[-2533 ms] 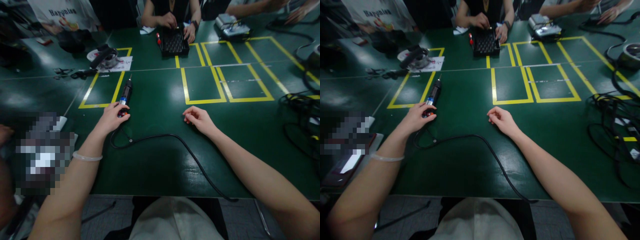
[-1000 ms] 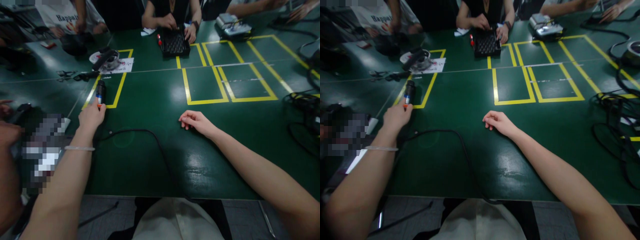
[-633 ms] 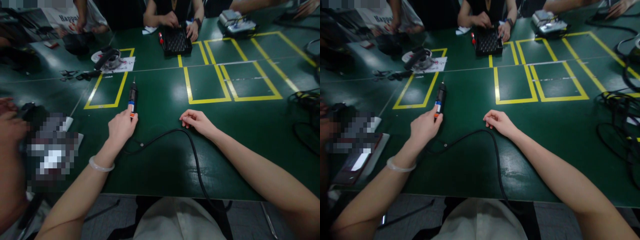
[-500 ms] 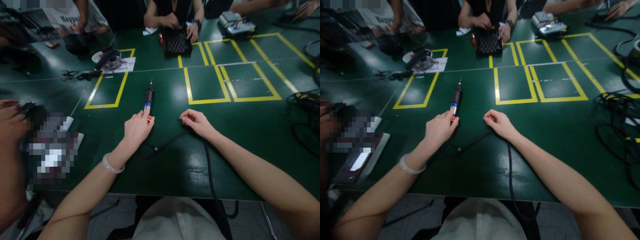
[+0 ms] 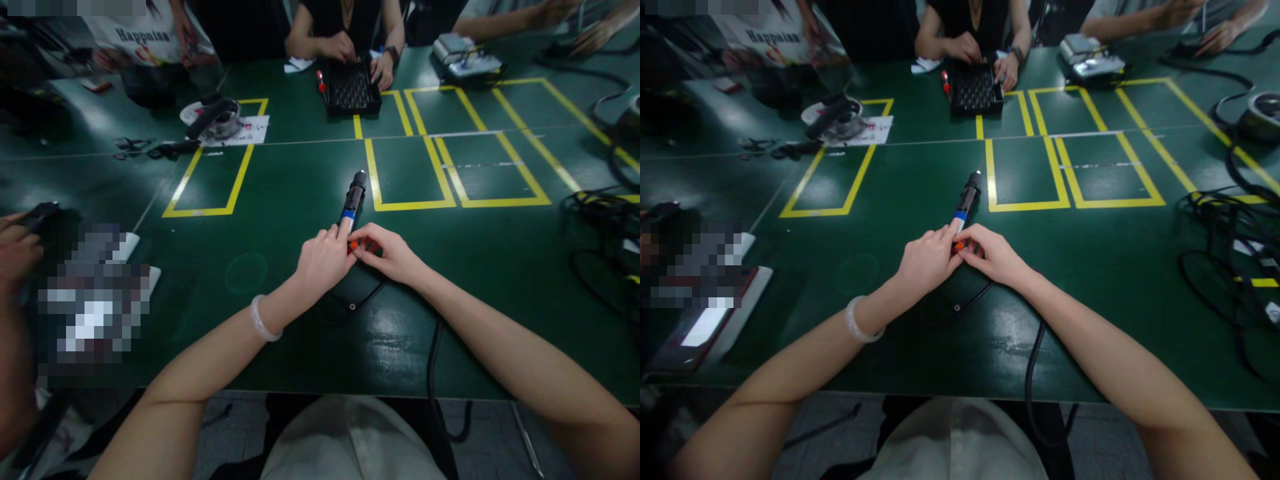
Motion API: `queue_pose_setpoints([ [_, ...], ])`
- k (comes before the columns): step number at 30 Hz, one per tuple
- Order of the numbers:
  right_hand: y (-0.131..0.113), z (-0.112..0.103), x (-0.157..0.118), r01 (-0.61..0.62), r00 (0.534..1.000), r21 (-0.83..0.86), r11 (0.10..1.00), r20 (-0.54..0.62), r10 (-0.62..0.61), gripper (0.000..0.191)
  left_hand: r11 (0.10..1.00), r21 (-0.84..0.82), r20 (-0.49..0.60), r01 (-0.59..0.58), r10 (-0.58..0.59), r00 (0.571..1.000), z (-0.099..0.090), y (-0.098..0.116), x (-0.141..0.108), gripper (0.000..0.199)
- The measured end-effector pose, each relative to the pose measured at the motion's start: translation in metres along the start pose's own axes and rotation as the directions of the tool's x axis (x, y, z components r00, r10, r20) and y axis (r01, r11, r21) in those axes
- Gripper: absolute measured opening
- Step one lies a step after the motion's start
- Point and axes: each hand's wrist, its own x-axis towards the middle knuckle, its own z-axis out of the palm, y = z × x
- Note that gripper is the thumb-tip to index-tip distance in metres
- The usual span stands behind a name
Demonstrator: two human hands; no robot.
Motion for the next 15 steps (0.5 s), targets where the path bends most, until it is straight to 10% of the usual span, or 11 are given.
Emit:
queue_pose_setpoints([
  [7,-0.005,0.004,0.002,-0.243,0.965,0.17,0.955,-0.056,0.256,0.015,0.976,-0.216,-0.063,-0.03,0.017,0.998,0.015,-0.01,-0.006,0.069],
  [15,-0.005,0.004,0.003,-0.464,0.819,0.67,0.58,0.075,0.569,0.032,0.876,-0.46,-0.161,-0.145,0.078,0.984,0.028,-0.012,-0.002,0.055],
])
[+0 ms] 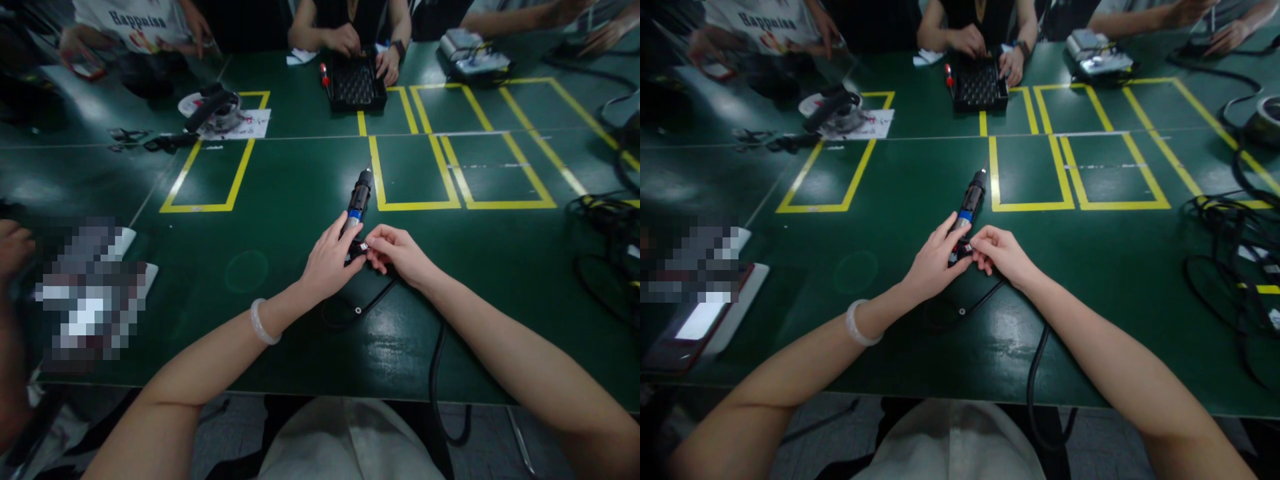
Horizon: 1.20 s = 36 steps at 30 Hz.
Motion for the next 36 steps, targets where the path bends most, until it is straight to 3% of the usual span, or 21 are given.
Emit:
queue_pose_setpoints([
  [4,-0.001,-0.001,0.0,-0.028,0.999,0.064,0.998,-0.014,0.028,0.03,0.997,-0.081,-0.017,0.009,-0.011,1.0,-0.007,0.003,0.0,0.033],
  [9,0.0,-0.002,0.001,-0.029,0.999,0.079,0.996,-0.029,0.032,0.03,0.992,-0.124,-0.024,0.014,-0.017,1.0,-0.011,0.003,-0.001,0.021],
  [36,-0.001,-0.003,0.0,-0.026,1.0,0.055,0.998,0.014,0.025,0.034,0.99,-0.137,-0.009,0.018,-0.019,1.0,-0.013,0.002,-0.001,0.019],
])
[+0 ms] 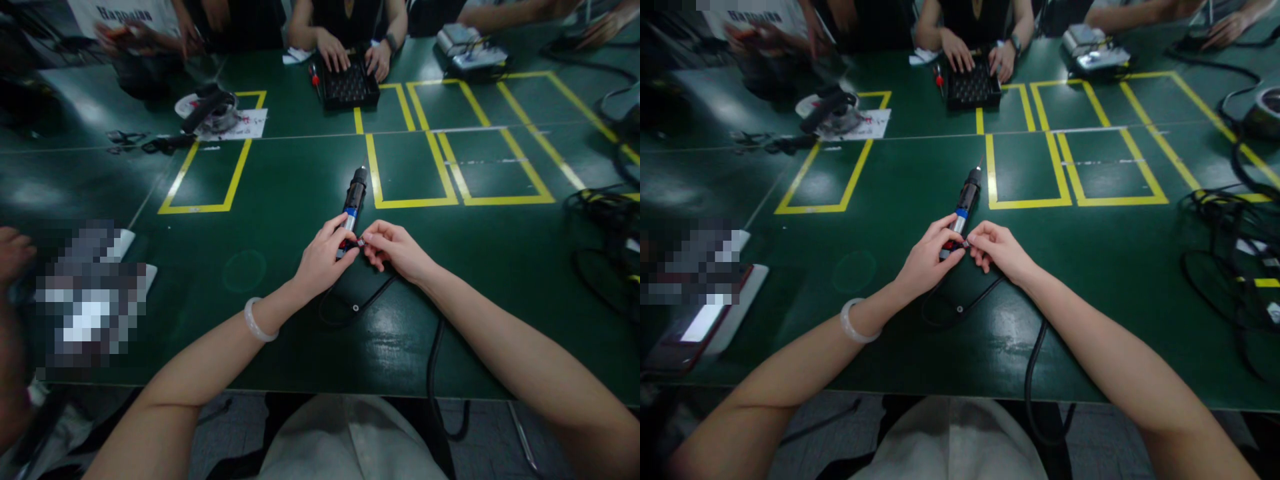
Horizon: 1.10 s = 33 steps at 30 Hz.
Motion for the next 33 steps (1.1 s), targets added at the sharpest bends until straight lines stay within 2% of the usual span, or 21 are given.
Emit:
queue_pose_setpoints([
  [11,0.001,0.0,0.0,0.03,0.999,-0.035,0.999,0.019,-0.03,0.034,1.0,0.022,-0.003,-0.022,0.022,1.0,0.001,-0.001,0.0,0.021],
  [16,0.003,-0.002,0.0,0.111,0.99,-0.097,0.989,0.1,-0.101,0.028,0.998,0.015,-0.013,-0.053,0.053,0.999,0.003,-0.005,0.001,0.051],
  [19,0.004,-0.004,-0.001,0.163,0.977,-0.162,0.973,0.16,-0.137,0.025,0.998,0.016,-0.007,-0.068,0.068,0.998,0.005,-0.008,0.003,0.061],
  [24,0.006,-0.009,-0.001,0.23,0.958,-0.252,0.94,0.228,-0.173,0.021,0.999,0.047,0.036,-0.004,0.002,0.999,0.005,-0.011,0.004,0.068],
  [28,0.008,-0.01,-0.001,0.26,0.952,-0.315,0.913,0.244,-0.187,0.018,0.998,0.049,0.064,0.029,-0.032,0.997,0.006,-0.012,0.004,0.07],
  [33,0.009,-0.012,0.0,0.305,0.948,-0.454,0.837,0.228,-0.222,0.017,0.998,0.046,0.069,0.035,-0.038,0.997,0.007,-0.012,0.004,0.068],
])
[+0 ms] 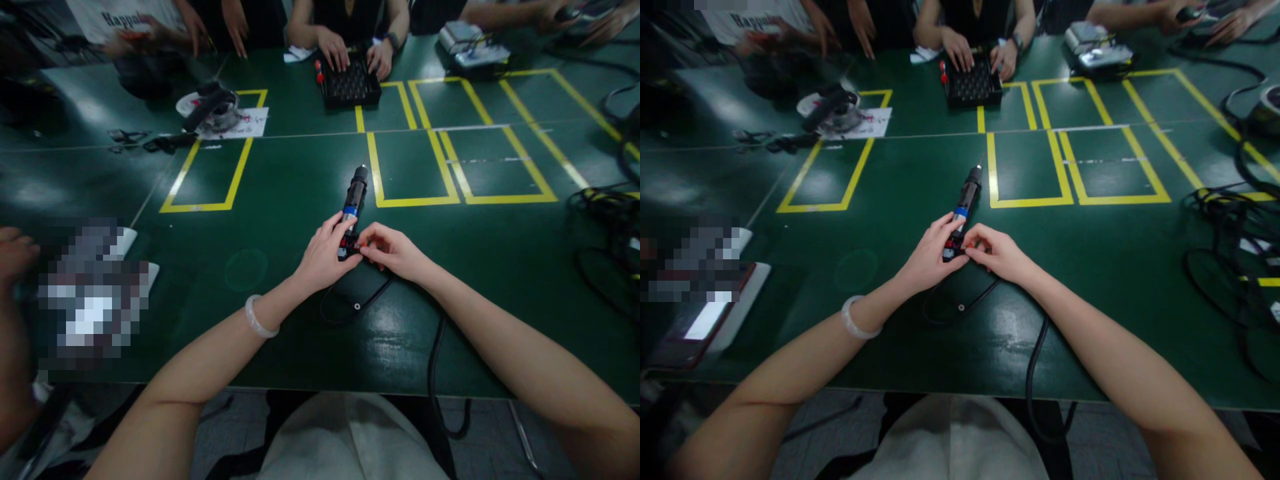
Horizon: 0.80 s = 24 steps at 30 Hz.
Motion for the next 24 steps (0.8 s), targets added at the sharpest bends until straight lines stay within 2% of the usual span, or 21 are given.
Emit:
queue_pose_setpoints([
  [3,0.001,-0.0006,-0.0001,0.005,0.999,-0.07,0.998,-0.053,-0.009,0.021,1.0,0.012,0.008,0.01,-0.01,1.0,-0.001,0.0013,-0.0002,0.067],
  [7,0.0003,-0.0008,-0.0005,-0.045,0.997,-0.145,0.988,-0.073,0.035,0.017,0.998,0.058,0.022,0.038,-0.039,0.999,-0.0031,0.0041,-0.0003,0.067],
  [10,-0.0011,-0.0006,-0.0004,-0.022,0.995,-0.186,0.982,-0.103,0.003,0.017,0.995,0.085,0.02,0.044,-0.046,0.999,-0.0038,0.005,-0.0003,0.067],
  [18,0.0022,0.0028,0.001,-0.027,0.997,-0.08,0.996,-0.079,0.02,0.018,0.994,0.106,0.017,0.039,-0.041,0.999,-0.0022,0.0036,0.0005,0.069],
  [24,-0.0057,0.0054,0.0004,-0.033,0.995,-0.122,0.992,-0.099,0.021,0.013,0.991,0.124,0.017,0.043,-0.045,0.999,-0.0017,0.0048,0.0009,0.065],
])
